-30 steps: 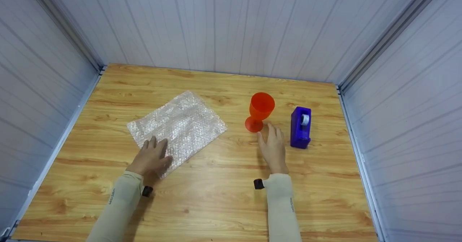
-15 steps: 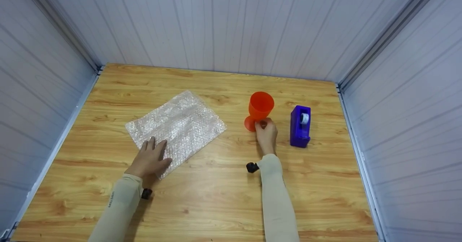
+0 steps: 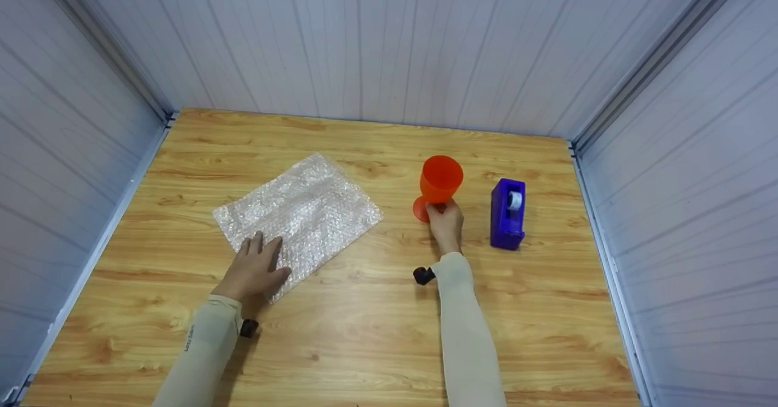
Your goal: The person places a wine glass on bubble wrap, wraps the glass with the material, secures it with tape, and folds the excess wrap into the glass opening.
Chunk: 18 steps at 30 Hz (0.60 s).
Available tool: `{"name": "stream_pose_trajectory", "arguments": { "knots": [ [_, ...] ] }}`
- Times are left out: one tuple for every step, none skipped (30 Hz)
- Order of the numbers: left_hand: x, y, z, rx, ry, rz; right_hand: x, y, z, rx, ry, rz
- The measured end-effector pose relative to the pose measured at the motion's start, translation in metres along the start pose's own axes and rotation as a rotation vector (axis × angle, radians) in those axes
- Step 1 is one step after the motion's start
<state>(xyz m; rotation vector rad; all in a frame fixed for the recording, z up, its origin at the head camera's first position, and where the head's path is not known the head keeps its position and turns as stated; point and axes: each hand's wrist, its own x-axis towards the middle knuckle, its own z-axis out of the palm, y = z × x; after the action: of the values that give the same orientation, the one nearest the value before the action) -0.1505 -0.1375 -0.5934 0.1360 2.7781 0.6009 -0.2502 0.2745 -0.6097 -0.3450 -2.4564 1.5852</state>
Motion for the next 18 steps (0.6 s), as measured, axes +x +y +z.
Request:
{"name": "stream_pose_trajectory", "arguments": {
  "knots": [
    [0.0002, 0.0, 0.0003, -0.002, -0.001, -0.002, 0.0006, 0.0, 0.0004, 0.004, -0.001, 0.007],
    [0.0001, 0.0001, 0.0005, -0.004, -0.002, -0.005, 0.0013, 0.0, 0.0008, 0.009, 0.001, 0.014],
    [0.0, 0.0002, 0.0006, -0.006, -0.002, -0.007, 0.0017, 0.0004, 0.001, 0.012, 0.002, 0.02],
    [0.0002, 0.0001, 0.0008, -0.006, -0.001, -0.008, 0.0021, 0.0005, 0.0012, 0.019, 0.006, 0.025],
    [0.0003, 0.0001, 0.0011, -0.005, -0.002, -0.01, 0.0022, 0.0007, 0.0014, 0.023, 0.009, 0.026],
    [0.0004, -0.0001, 0.0015, -0.003, -0.003, -0.011, 0.0022, 0.0009, 0.0016, 0.031, 0.009, 0.028],
    [0.0007, -0.0004, 0.0022, 0.002, -0.005, -0.013, 0.0021, 0.0011, 0.0017, 0.036, 0.009, 0.026],
    [0.0008, -0.0008, 0.0027, 0.006, -0.006, -0.014, 0.002, 0.0014, 0.0016, 0.031, 0.009, 0.021],
    [0.0011, -0.0011, 0.0032, 0.01, -0.007, -0.016, 0.0017, 0.0016, 0.0015, 0.031, 0.006, 0.014],
    [0.0013, -0.0015, 0.0036, 0.013, -0.005, -0.015, 0.0013, 0.0015, 0.0013, 0.036, 0.003, 0.007],
    [0.0014, -0.0018, 0.0039, 0.013, -0.007, -0.017, 0.001, 0.0013, 0.0009, 0.03, -0.001, -0.001],
    [0.0015, -0.002, 0.0039, 0.012, -0.007, -0.017, 0.0005, 0.001, 0.0002, 0.028, -0.006, -0.007],
    [0.0017, -0.0021, 0.0039, 0.012, -0.004, -0.014, 0.0001, 0.0004, -0.0008, 0.022, -0.01, -0.014],
    [0.0017, -0.002, 0.0036, 0.01, -0.003, -0.012, -0.0003, -0.0002, -0.0018, 0.021, -0.013, -0.021],
    [0.0016, -0.0018, 0.0032, 0.009, -0.002, -0.01, -0.0009, -0.0013, -0.003, 0.024, -0.016, -0.027],
    [0.0014, -0.0017, 0.0029, 0.009, -0.002, -0.009, -0.0013, -0.0024, -0.0044, 0.019, -0.018, -0.036],
    [0.0011, -0.0016, 0.0025, 0.009, -0.002, -0.009, -0.0017, -0.0038, -0.0062, 0.01, -0.022, -0.047],
    [0.001, -0.0014, 0.0021, 0.012, -0.002, -0.008, -0.002, -0.0052, -0.008, 0.008, -0.025, -0.062]
  ]
}}
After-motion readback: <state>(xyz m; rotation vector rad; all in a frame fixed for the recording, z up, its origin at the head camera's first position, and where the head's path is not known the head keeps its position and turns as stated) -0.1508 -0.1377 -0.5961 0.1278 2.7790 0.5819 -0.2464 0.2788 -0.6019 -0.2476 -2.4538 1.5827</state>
